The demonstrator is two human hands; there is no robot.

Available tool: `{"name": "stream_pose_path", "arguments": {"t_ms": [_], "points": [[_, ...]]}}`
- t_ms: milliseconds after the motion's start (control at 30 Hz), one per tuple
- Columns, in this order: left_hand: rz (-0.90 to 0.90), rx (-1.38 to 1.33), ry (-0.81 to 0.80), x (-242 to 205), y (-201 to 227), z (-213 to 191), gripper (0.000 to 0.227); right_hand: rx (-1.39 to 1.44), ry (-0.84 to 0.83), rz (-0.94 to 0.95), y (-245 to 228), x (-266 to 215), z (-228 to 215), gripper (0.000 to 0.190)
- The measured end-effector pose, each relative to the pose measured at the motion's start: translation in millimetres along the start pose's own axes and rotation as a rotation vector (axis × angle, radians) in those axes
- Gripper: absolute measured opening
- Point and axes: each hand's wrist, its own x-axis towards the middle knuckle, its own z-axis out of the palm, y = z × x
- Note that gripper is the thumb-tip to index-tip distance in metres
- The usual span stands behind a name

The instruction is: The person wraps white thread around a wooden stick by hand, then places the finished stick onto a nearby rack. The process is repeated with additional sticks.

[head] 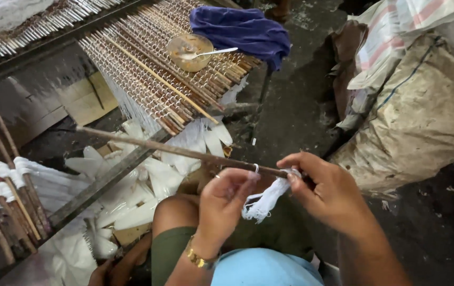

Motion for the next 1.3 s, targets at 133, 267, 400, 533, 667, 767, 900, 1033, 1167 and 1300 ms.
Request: {"name": "stream_pose_path", "arguments": {"t_ms": [133, 267, 400, 533, 667, 767, 900, 1033, 1167, 1300], "points": [[0.311, 0.337, -0.104, -4, -3, 10, 0.012, -0.006, -0.033, -0.017, 0, 4, 12, 0.029], [0.36, 0.414, -0.147, -5, -10, 9, 0.022, -0.029, 0.039, -0.035, 3, 6, 21, 0.028], [0.159, -0.047, 0.073, -5, -14, 1, 0.023, -0.12, 0.072, 0.073, 2, 7, 16, 0.028], [0.098, -0.116, 0.043, -11, -19, 5, 0.02, -0.092, 0.039, 0.047, 0, 7, 15, 0.03], [0.227, 0.148, 0.095, -13, -16, 6, 0.014, -0.021, 0.039, -0.009, 4, 9, 16, 0.031], [0.264, 0.216, 0.015, -13, -22, 10, 0.018, -0.001, 0.012, -0.003, 4, 8, 18, 0.03], [0.393, 0.368, -0.061, -10, -8, 14, 0.018, 0.055, 0.025, -0.055, 3, 6, 25, 0.03], [0.222, 0.255, -0.074, -13, -9, 11, 0.017, -0.05, 0.065, 0.021, 0, 4, 25, 0.032], [0.309, 0.322, -0.11, -11, -13, 10, 0.012, 0.019, -0.008, 0.016, -5, 5, 21, 0.037], [0.316, 0.339, -0.112, -10, -14, 7, 0.02, -0.059, 0.016, 0.014, 2, 5, 29, 0.036]]}}
